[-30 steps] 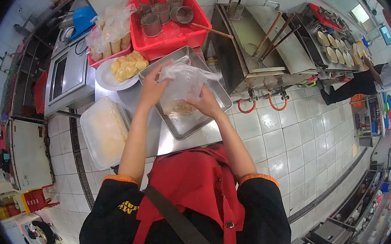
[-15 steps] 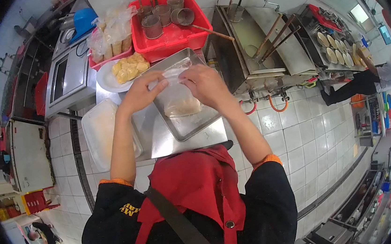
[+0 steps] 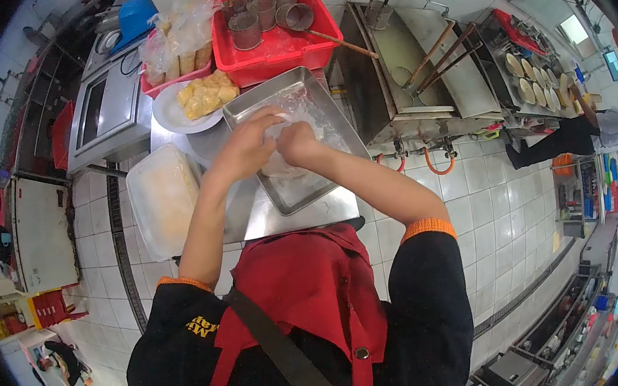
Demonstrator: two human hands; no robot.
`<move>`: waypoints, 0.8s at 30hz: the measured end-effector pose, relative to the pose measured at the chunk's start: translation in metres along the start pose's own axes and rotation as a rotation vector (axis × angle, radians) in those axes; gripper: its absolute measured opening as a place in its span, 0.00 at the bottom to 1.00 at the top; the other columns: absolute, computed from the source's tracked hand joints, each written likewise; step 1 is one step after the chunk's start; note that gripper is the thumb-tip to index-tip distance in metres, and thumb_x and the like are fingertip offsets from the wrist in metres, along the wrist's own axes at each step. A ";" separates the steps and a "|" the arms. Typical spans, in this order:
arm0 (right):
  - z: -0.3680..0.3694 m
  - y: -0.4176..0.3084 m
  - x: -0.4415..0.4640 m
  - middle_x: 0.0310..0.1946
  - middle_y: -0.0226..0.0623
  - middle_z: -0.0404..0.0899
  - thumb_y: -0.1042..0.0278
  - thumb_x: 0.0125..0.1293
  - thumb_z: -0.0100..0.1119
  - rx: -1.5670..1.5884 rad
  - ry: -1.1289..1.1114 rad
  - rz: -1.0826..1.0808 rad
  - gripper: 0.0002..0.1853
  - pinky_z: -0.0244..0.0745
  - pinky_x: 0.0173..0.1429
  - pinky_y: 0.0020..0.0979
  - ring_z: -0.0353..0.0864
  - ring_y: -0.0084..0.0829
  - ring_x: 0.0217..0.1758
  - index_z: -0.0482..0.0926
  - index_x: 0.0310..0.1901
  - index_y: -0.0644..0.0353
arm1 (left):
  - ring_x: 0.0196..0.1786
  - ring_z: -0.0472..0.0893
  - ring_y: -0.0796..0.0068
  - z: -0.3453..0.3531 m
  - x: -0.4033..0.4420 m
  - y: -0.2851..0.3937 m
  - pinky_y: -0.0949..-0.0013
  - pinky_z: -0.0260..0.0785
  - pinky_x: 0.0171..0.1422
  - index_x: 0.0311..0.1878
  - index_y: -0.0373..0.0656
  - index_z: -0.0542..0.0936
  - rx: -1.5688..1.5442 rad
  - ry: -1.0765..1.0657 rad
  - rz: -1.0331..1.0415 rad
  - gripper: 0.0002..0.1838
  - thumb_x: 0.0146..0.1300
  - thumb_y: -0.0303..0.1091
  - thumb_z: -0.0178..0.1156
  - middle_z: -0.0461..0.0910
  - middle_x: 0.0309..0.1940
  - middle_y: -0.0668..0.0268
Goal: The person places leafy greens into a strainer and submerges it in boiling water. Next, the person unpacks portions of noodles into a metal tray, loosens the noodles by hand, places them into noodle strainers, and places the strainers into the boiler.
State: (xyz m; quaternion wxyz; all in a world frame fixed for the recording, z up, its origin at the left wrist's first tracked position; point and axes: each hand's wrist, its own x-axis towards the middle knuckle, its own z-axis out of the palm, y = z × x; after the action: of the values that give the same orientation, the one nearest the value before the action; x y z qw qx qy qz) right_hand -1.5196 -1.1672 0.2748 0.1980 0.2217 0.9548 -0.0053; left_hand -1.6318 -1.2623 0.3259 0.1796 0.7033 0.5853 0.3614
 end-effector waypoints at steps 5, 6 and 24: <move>0.032 0.012 -0.005 0.41 0.34 0.81 0.66 0.57 0.54 -0.010 -0.052 -0.043 0.12 0.73 0.49 0.33 0.79 0.29 0.50 0.83 0.41 0.51 | 0.60 0.70 0.55 0.025 -0.010 0.014 0.63 0.62 0.63 0.52 0.36 0.73 -0.191 -0.049 -0.070 0.23 0.48 0.19 0.50 0.69 0.57 0.55; 0.073 0.025 0.005 0.40 0.36 0.81 0.67 0.57 0.53 0.032 0.220 -0.145 0.11 0.74 0.46 0.34 0.80 0.31 0.48 0.83 0.40 0.51 | 0.60 0.70 0.55 0.029 -0.010 0.011 0.63 0.62 0.63 0.52 0.36 0.73 -0.195 -0.046 -0.071 0.23 0.48 0.19 0.50 0.69 0.57 0.55; 0.028 0.028 0.010 0.46 0.40 0.79 0.63 0.55 0.59 0.050 -0.003 0.002 0.16 0.73 0.53 0.37 0.79 0.36 0.51 0.79 0.47 0.53 | 0.55 0.74 0.69 0.020 -0.001 -0.015 0.67 0.70 0.53 0.54 0.37 0.74 -0.284 -0.075 -0.149 0.22 0.53 0.22 0.51 0.68 0.59 0.61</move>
State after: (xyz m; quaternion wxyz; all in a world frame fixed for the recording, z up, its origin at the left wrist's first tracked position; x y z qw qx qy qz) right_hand -1.5056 -1.1404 0.2471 0.1938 0.2275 0.9538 -0.0292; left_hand -1.6277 -1.2559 0.3025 0.3253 0.6386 0.5717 0.3995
